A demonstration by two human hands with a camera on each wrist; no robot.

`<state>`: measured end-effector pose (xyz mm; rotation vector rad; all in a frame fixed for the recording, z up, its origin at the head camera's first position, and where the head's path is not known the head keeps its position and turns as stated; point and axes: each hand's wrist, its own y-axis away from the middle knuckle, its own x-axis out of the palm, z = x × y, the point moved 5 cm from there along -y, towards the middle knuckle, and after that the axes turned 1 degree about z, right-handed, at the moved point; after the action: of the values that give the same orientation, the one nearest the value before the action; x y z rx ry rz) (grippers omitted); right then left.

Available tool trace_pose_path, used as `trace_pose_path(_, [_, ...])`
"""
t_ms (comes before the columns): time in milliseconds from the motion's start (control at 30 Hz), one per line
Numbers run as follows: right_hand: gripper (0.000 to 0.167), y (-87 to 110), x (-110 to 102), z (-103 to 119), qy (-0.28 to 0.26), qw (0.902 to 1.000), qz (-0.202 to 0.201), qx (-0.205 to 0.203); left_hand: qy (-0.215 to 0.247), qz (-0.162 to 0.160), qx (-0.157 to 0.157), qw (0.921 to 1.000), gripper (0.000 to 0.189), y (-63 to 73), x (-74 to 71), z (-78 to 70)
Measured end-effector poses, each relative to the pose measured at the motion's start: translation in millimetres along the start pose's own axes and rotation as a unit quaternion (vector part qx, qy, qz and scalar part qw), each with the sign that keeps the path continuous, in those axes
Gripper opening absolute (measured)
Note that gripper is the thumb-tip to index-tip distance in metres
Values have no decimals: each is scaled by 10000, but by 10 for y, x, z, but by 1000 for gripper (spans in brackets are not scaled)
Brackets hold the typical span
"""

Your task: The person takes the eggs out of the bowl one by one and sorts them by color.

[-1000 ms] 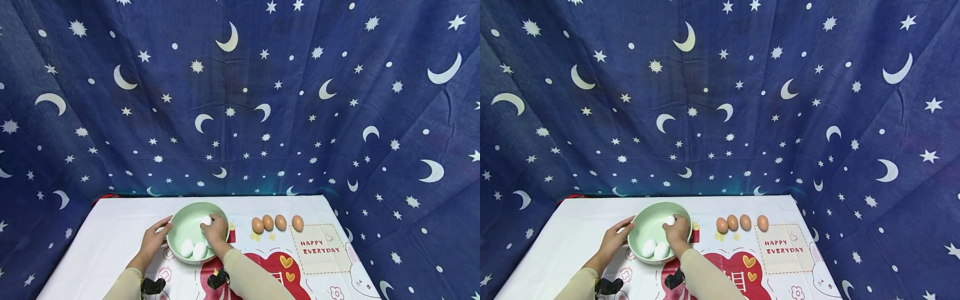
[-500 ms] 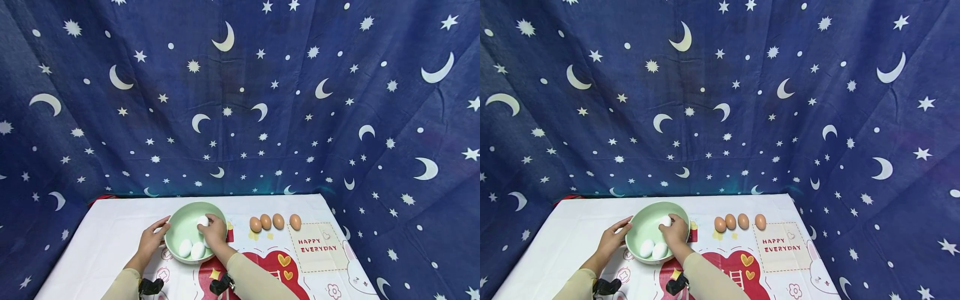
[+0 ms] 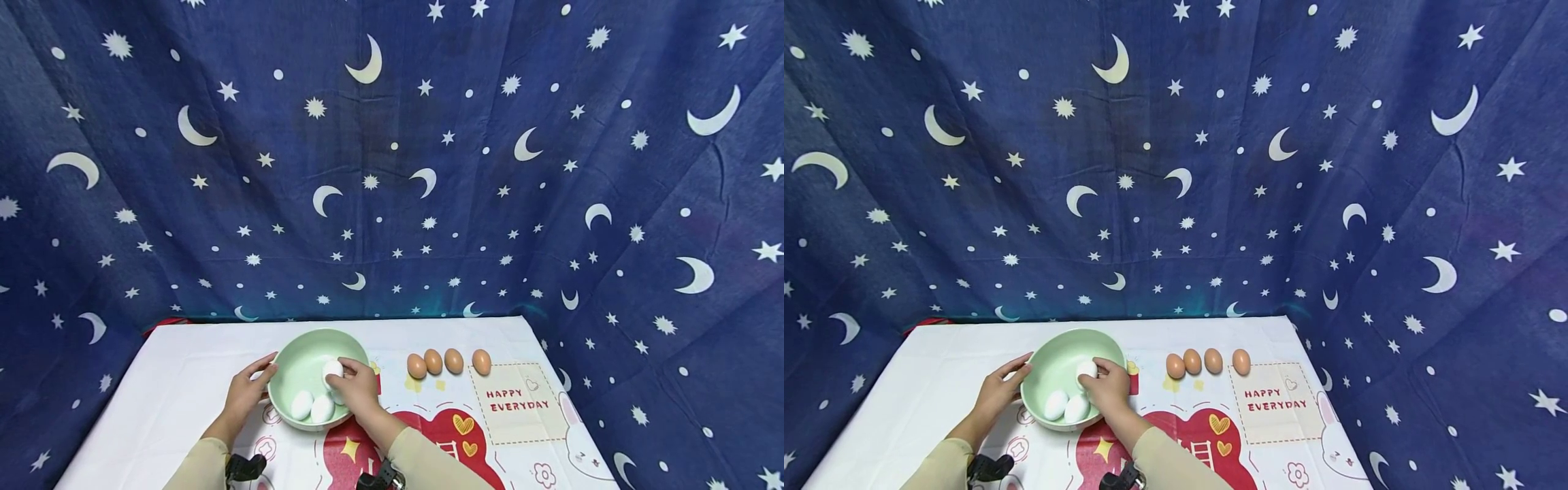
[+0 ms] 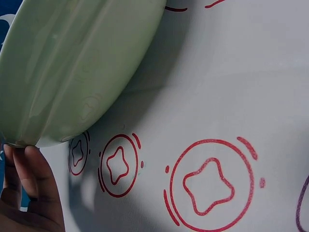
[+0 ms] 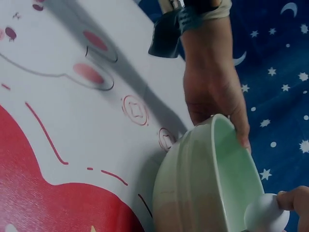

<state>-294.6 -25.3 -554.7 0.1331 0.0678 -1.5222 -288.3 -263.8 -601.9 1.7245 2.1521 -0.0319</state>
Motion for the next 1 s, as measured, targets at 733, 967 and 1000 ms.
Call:
trace_pose_path(733, [51, 339, -455, -57, -626, 9961, 528, 322, -80, -11, -60, 9999, 53, 0, 6, 20])
trace_pose_path(967, [51, 393, -731, -183, -569, 9972, 231, 433, -94, 3, -67, 9999, 52, 7, 2, 11])
trace_pose_path(1000, [51, 398, -776, -207, -564, 9971, 193, 471, -98, 5, -71, 9999, 52, 7, 2, 13])
